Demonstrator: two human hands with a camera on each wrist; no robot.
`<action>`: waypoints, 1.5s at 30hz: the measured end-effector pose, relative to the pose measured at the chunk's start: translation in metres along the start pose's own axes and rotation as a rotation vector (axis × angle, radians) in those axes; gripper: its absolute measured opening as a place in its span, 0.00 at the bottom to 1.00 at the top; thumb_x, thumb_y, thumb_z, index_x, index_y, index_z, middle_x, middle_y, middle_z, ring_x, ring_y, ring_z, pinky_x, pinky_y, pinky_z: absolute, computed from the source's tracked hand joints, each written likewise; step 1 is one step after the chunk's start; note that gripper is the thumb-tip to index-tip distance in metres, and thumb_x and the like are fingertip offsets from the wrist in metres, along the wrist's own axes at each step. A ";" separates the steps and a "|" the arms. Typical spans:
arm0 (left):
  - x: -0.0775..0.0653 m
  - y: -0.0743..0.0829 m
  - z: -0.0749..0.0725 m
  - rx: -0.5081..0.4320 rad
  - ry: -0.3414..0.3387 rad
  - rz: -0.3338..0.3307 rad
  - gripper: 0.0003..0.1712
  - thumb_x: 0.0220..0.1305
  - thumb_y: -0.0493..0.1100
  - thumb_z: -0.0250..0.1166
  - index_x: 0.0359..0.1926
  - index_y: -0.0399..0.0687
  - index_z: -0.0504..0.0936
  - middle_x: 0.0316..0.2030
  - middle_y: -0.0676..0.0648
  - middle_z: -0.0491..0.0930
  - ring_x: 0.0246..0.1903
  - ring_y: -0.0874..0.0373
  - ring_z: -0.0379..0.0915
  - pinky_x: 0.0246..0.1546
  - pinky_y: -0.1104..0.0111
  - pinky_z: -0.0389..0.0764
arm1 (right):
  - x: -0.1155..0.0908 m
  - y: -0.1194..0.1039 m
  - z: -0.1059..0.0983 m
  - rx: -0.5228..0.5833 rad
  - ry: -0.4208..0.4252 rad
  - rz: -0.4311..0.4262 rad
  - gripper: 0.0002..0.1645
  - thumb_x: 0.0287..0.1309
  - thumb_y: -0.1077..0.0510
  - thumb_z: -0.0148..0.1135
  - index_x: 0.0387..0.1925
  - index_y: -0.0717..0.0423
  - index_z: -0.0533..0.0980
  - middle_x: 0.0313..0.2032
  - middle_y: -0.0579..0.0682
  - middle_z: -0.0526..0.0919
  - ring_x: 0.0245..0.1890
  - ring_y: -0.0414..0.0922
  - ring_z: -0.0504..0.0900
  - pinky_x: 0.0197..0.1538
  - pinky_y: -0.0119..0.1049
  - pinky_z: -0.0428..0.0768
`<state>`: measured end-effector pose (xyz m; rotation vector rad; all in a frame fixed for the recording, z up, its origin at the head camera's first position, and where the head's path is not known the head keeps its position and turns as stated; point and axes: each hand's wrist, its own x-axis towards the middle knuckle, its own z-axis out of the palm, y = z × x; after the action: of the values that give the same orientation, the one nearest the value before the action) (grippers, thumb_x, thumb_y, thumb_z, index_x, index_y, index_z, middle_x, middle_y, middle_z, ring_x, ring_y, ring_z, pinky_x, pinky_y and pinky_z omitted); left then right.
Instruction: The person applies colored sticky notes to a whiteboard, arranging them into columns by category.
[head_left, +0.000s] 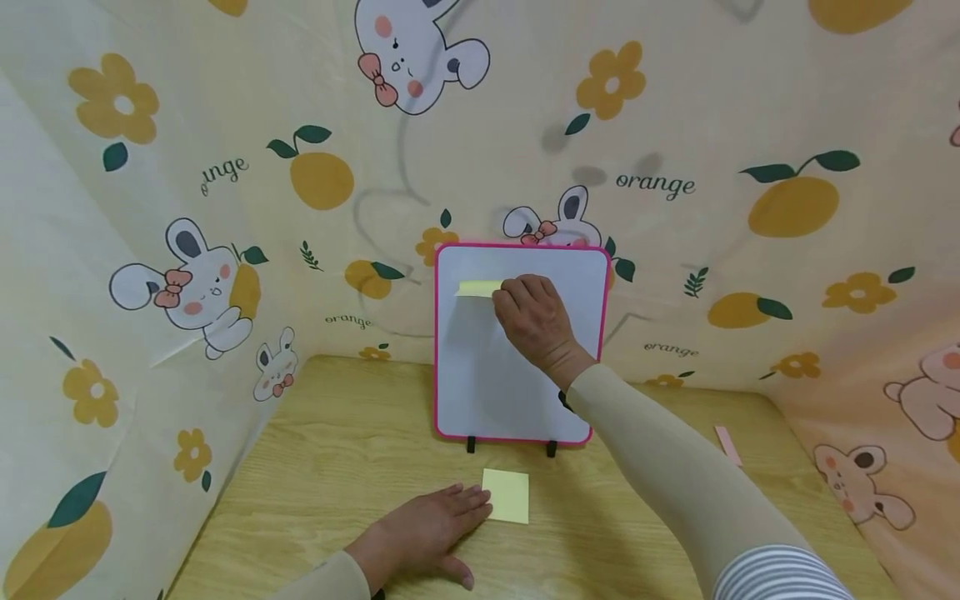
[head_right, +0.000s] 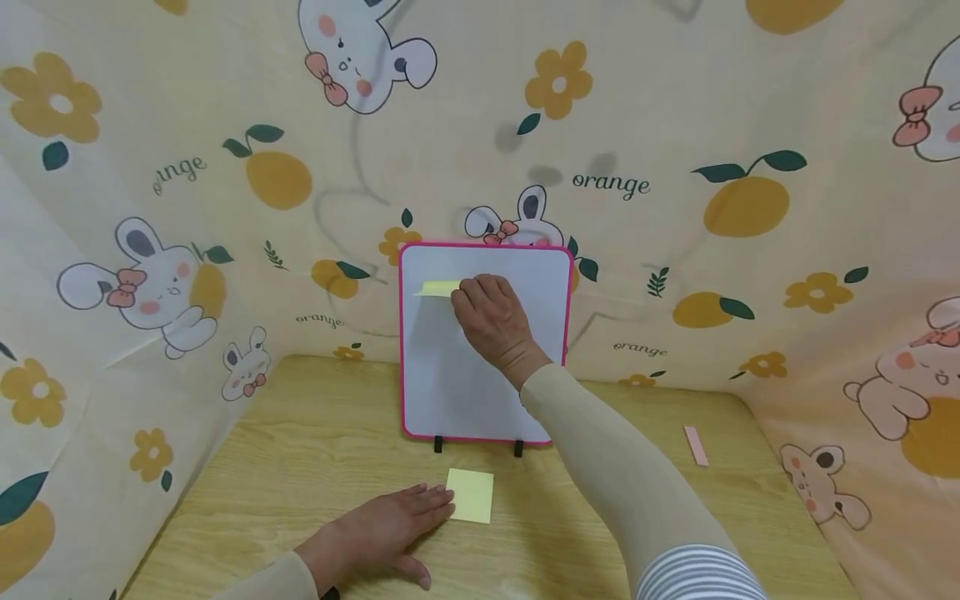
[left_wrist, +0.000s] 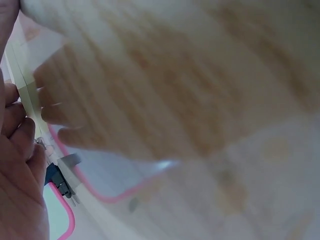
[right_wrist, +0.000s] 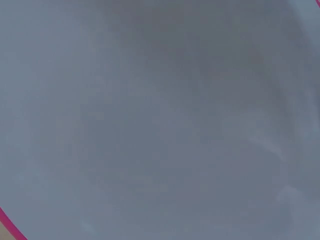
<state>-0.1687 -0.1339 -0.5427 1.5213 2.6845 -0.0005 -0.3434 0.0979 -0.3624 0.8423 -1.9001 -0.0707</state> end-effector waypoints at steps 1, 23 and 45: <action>0.000 0.000 0.000 0.000 -0.002 -0.002 0.57 0.65 0.81 0.54 0.80 0.47 0.64 0.80 0.46 0.64 0.79 0.53 0.60 0.80 0.62 0.65 | 0.000 0.000 0.000 -0.001 -0.004 0.002 0.11 0.69 0.58 0.69 0.42 0.57 0.74 0.44 0.55 0.83 0.48 0.53 0.81 0.54 0.44 0.83; -0.001 0.001 0.001 -0.024 0.003 -0.014 0.57 0.65 0.81 0.55 0.81 0.47 0.64 0.80 0.47 0.63 0.79 0.54 0.59 0.79 0.62 0.65 | -0.008 -0.002 0.005 -0.007 -0.083 -0.001 0.09 0.71 0.57 0.66 0.41 0.57 0.74 0.44 0.54 0.83 0.49 0.53 0.80 0.57 0.45 0.83; -0.002 0.001 0.000 -0.059 -0.006 -0.030 0.57 0.65 0.80 0.56 0.81 0.47 0.63 0.81 0.47 0.62 0.80 0.54 0.58 0.80 0.62 0.63 | -0.024 -0.008 0.016 0.004 -0.148 -0.031 0.12 0.68 0.54 0.70 0.38 0.56 0.77 0.43 0.53 0.86 0.47 0.52 0.82 0.54 0.45 0.85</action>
<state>-0.1671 -0.1356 -0.5424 1.4618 2.6768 0.0724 -0.3465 0.1004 -0.3919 0.8900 -2.0257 -0.1516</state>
